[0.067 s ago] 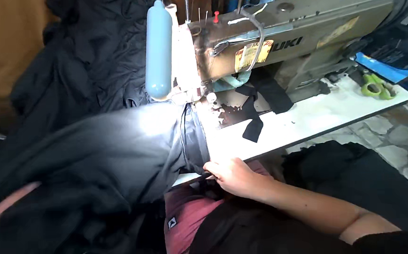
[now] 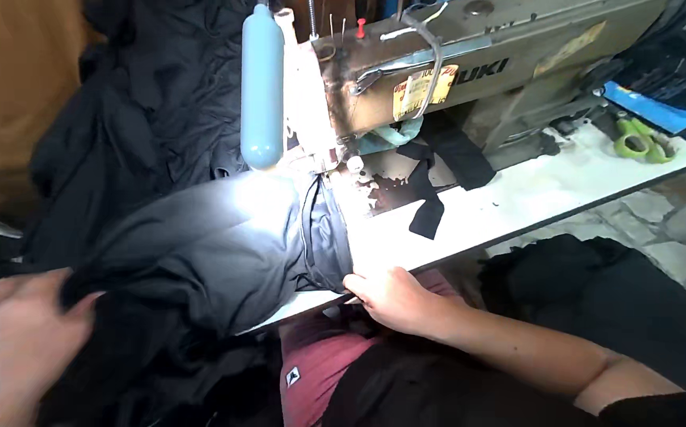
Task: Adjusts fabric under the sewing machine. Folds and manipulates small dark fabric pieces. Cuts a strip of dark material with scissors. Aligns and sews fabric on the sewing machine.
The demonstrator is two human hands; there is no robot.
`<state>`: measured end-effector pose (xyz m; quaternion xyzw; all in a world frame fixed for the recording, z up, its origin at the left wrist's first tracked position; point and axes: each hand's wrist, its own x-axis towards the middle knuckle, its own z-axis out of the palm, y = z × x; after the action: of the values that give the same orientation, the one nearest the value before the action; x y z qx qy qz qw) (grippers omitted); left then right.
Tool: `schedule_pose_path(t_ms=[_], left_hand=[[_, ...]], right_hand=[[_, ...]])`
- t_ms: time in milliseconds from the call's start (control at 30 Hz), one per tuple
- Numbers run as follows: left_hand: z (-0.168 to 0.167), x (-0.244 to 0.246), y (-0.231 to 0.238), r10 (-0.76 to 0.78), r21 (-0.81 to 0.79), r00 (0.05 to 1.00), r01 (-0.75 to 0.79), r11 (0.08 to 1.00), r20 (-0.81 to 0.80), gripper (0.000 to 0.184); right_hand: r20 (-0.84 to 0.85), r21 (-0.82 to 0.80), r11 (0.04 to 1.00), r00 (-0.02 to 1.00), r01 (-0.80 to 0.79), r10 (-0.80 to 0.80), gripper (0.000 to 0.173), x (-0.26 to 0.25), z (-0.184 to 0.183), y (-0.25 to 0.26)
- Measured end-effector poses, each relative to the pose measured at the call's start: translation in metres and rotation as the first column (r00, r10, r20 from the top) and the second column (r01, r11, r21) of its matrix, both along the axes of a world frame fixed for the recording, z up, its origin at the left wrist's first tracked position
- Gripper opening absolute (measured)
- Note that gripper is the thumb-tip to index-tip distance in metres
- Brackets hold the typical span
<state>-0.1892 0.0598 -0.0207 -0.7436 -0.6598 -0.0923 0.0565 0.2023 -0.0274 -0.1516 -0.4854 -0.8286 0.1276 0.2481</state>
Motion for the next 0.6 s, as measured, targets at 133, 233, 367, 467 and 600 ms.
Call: schedule_pose_path(t_ms=[133, 233, 367, 467, 600], left_hand=[[-0.007, 0.133, 0.001, -0.316, 0.04, 0.933, 0.314, 0.949, 0.171, 0.027], [-0.041, 0.218, 0.01, -0.404, -0.067, 0.879, 0.433, 0.899, 0.252, 0.025], [-0.073, 0.266, 0.023, -0.232, -0.377, 0.948, 0.301, 0.876, 0.22, 0.03], [-0.092, 0.254, 0.019, -0.167, -0.284, 0.895, 0.3, 0.911, 0.413, 0.025], [-0.108, 0.241, 0.012, 0.065, -0.28, 0.654, 0.23, 0.932, 0.754, 0.02]], right_hand=[[0.017, 0.098, 0.994, 0.998, -0.054, 0.053, 0.015, 0.0, 0.004, 0.007], [0.025, 0.202, 0.973, 0.993, -0.115, 0.112, 0.017, -0.003, 0.011, 0.016], [0.039, 0.207, 0.965, 0.987, -0.159, 0.154, 0.015, -0.002, 0.012, 0.02], [-0.029, 0.01, 0.987, 0.986, -0.163, 0.163, 0.016, 0.01, 0.012, 0.023], [-0.008, -0.441, 0.898, 1.0, 0.018, -0.024, 0.03, 0.031, 0.044, 0.051]])
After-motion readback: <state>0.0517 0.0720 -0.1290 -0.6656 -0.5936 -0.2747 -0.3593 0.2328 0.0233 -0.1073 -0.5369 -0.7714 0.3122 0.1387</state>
